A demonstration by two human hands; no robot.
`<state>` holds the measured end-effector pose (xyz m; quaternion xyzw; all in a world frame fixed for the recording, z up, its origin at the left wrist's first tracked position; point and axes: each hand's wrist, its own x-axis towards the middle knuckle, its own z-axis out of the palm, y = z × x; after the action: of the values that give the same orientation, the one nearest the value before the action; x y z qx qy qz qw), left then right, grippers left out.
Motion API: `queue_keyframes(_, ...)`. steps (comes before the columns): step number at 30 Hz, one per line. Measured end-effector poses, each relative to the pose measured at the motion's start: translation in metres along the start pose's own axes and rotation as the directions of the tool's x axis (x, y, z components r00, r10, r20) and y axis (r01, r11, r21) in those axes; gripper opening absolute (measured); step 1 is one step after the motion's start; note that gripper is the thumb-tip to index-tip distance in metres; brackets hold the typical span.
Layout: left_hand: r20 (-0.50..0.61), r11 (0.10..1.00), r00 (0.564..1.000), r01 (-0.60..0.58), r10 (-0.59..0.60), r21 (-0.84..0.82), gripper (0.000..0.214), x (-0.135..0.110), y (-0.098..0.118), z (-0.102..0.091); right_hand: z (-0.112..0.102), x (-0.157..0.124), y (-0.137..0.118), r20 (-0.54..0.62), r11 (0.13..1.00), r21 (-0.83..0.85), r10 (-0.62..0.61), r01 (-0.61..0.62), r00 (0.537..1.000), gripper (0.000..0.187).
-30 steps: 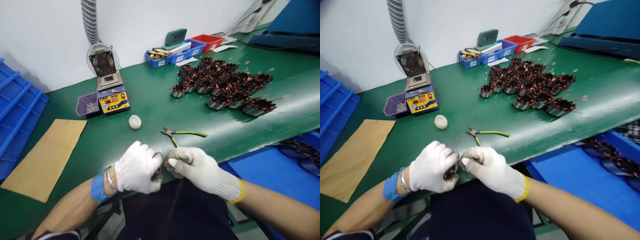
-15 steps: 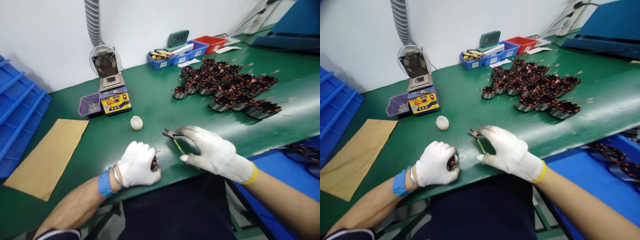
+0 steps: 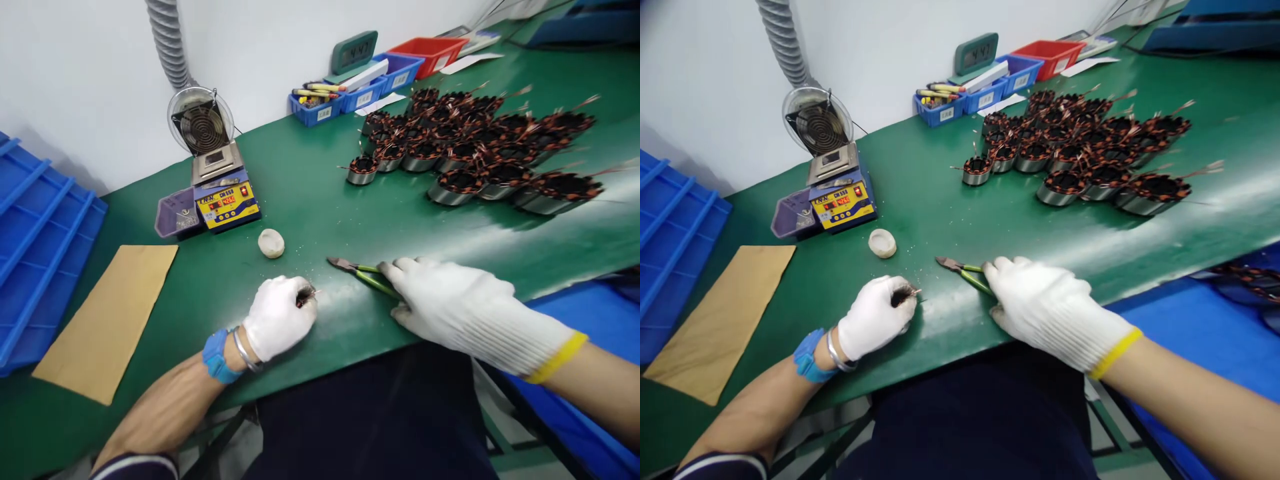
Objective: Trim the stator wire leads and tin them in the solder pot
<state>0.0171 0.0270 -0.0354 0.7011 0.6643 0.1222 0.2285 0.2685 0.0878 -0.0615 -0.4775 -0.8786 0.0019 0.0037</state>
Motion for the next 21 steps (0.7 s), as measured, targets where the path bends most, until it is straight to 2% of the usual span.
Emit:
queue_keyframes(2,0.005,0.999,1.0,0.01,-0.009,-0.052,0.013,0.0,-0.001,0.002,-0.007,0.011,-0.013,0.028,0.978,-0.182,0.112,-0.105,0.993,0.028)
queue_keyframes(4,-0.005,0.997,1.0,0.015,-0.015,-0.081,0.014,0.0,-0.002,0.002,-0.008,0.023,-0.017,0.019,0.979,-0.179,0.1,-0.095,0.995,0.033)
queue_keyframes(6,-0.016,0.996,1.0,0.018,-0.019,-0.088,0.016,0.0,-0.003,0.003,-0.004,0.032,-0.013,-0.03,0.999,-0.01,0.034,-0.034,0.999,0.037)
queue_keyframes(8,-0.026,0.997,1.0,0.012,-0.014,-0.079,0.017,0.0,-0.004,0.004,0.0,0.031,-0.007,-0.089,0.965,0.26,0.056,-0.031,0.994,0.044)
queue_keyframes(9,-0.029,0.997,1.0,0.004,-0.006,-0.071,0.018,0.0,-0.004,0.005,0.001,0.027,-0.006,-0.081,0.905,0.422,0.089,-0.047,0.993,0.047)
queue_keyframes(10,-0.033,0.998,0.999,-0.003,0.001,-0.058,0.018,0.0,-0.005,0.006,0.001,0.021,-0.006,-0.024,0.807,0.586,0.113,-0.077,0.993,0.049)
queue_keyframes(12,-0.04,1.0,0.999,-0.013,0.012,-0.023,0.019,0.0,-0.006,0.007,0.0,0.005,-0.013,0.191,0.493,0.851,0.029,-0.18,0.981,0.052)
queue_keyframes(14,-0.04,1.0,0.999,-0.017,0.018,0.017,0.02,0.0,-0.005,0.007,-0.001,-0.011,-0.025,0.376,0.142,0.924,-0.177,-0.354,0.91,0.057)
queue_keyframes(15,-0.04,0.999,0.999,-0.017,0.018,0.031,0.02,0.0,-0.005,0.007,-0.001,-0.018,-0.03,0.429,0.015,0.897,-0.273,-0.442,0.861,0.059)
queue_keyframes(16,-0.038,0.999,0.999,-0.017,0.019,0.036,0.021,0.0,-0.005,0.007,-0.001,-0.022,-0.035,0.459,-0.068,0.857,-0.35,-0.511,0.817,0.061)
queue_keyframes(17,-0.035,0.999,0.999,-0.018,0.019,0.034,0.021,0.0,-0.005,0.007,-0.001,-0.024,-0.039,0.477,-0.109,0.822,-0.403,-0.558,0.781,0.063)
queue_keyframes(18,-0.033,0.999,0.999,-0.019,0.019,0.026,0.021,0.0,-0.004,0.007,-0.001,-0.025,-0.042,0.493,-0.112,0.801,-0.435,-0.588,0.754,0.065)
queue_keyframes(20,-0.032,1.0,0.999,-0.024,0.024,0.001,0.021,-0.001,-0.004,0.006,-0.002,-0.021,-0.044,0.531,-0.051,0.787,-0.452,-0.615,0.717,0.064)
queue_keyframes(21,-0.033,1.0,0.999,-0.027,0.026,-0.01,0.02,-0.001,-0.004,0.006,-0.004,-0.018,-0.044,0.55,-0.013,0.788,-0.436,-0.616,0.712,0.062)
